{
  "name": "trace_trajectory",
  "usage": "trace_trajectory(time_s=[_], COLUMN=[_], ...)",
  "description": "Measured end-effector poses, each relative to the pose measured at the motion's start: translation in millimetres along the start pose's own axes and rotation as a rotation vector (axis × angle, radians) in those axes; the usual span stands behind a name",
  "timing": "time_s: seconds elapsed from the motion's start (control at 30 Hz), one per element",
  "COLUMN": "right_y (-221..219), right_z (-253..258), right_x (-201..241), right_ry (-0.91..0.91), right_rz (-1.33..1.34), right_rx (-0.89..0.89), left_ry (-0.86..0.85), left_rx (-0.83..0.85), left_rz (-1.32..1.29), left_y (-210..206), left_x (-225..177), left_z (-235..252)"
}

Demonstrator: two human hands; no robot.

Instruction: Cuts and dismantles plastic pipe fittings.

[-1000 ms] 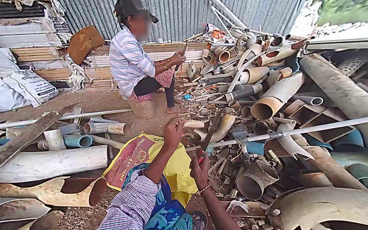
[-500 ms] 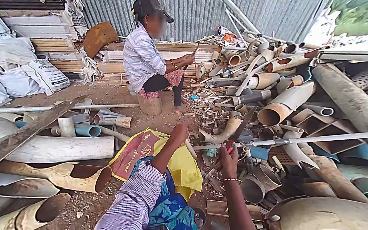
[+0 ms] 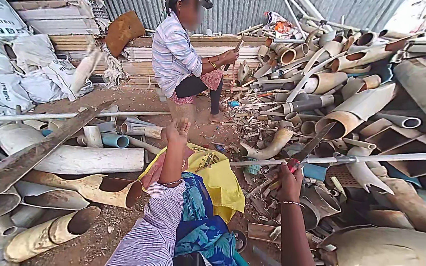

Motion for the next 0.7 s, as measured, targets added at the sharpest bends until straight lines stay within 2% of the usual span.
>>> trace_trajectory(time_s=[0.17,0.3,0.4,0.53,0.7], right_y=[18,51,81,123,174], right_z=[9,32,50,76,91], right_x=[6,13,6,-42,-141], right_ry=[-0.02,-0.015,-0.075,-0.146,-0.285], right_rz=[0.032,0.127,0.177,0.001,-0.549], right_rx=[-0.045,-0.157,-0.291,-0.418,-0.372], left_ry=[-0.093,-0.04,-0.07,-0.122,-0.131], left_rx=[0.281,0.378,0.42,0.437,0.486], left_rz=[0.352,0.6,0.679,0.755,0.839], left_y=[-29,-34,-38,-43,-42], left_x=[32,61,71,84,100], left_z=[-39,-58,-65,-71,-85])
Point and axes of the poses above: each hand's wrist, its own z-axis towards the middle knuckle, its own y-axis out of the back of the hand, x = y × z, the point moved 8 cm from there along z, towards the middle knuckle, and after that the axes turned 12 degrees about -x, right-handed, at the moved point
